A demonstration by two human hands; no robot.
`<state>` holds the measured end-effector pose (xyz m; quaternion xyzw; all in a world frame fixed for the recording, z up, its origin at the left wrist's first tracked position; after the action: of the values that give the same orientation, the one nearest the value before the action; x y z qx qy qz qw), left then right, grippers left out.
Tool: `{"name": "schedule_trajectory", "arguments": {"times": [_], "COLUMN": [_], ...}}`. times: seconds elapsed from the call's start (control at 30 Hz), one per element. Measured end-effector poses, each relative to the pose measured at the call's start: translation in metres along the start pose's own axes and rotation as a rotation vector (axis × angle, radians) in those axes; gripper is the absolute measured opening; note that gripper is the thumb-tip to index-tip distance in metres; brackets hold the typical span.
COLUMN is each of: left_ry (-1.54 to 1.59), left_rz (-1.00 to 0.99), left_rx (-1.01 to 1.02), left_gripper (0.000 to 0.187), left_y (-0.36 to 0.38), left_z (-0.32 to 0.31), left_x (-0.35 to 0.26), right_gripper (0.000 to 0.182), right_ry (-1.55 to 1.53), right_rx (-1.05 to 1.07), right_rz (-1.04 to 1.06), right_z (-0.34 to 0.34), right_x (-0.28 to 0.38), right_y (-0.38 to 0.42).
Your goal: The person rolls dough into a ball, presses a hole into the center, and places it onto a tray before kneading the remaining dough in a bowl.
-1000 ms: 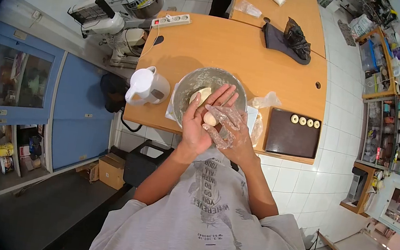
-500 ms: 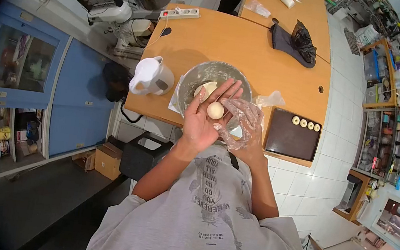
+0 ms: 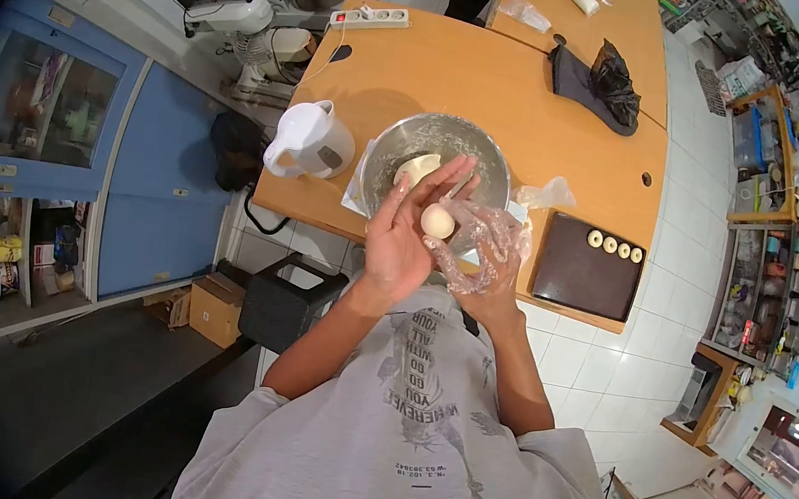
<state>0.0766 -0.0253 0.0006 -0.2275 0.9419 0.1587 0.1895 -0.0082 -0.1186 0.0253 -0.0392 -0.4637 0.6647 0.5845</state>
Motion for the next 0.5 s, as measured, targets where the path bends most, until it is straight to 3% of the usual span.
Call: {"name": "schedule_trajectory", "arguments": {"times": [0.1, 0.2, 0.33, 0.5], "left_ry": [0.076, 0.131, 0.189, 0.116], "left_rz": [0.047, 0.09, 0.089, 0.06], "left_rx": [0.048, 0.089, 0.117, 0.199], "left_gripper": [0.071, 0.072, 0.075, 0.082], "left_y": [0.0, 0.002, 0.003, 0.001], "left_z": [0.002, -0.004, -0.005, -0.008], "left_x": [-0.002, -0.002, -0.002, -0.006], "right_gripper": [0.055, 0.055, 0.056, 0.056], "right_ry": [-0.032, -0.128, -0.078, -0.013], "right_rx": [0.076, 0.133, 0.003, 0.07], "right_rz": [0.08, 0.017, 0.006, 0.02], "right_z": [-0.006, 0.0, 0.024, 0.023], "right_x": [0.006, 0.014, 0.014, 0.01], "right_y": [0.009, 0.006, -0.012, -0.008]}}
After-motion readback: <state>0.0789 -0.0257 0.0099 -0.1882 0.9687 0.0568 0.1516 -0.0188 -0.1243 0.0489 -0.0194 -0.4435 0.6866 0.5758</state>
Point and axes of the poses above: each hand's wrist, its own y-axis away from the middle knuckle, its own z-axis out of the back of the hand, x = y × z, the point moved 4 cm from there along -y, towards the middle knuckle, and after that the axes turned 12 degrees about z, right-handed, at the moved point
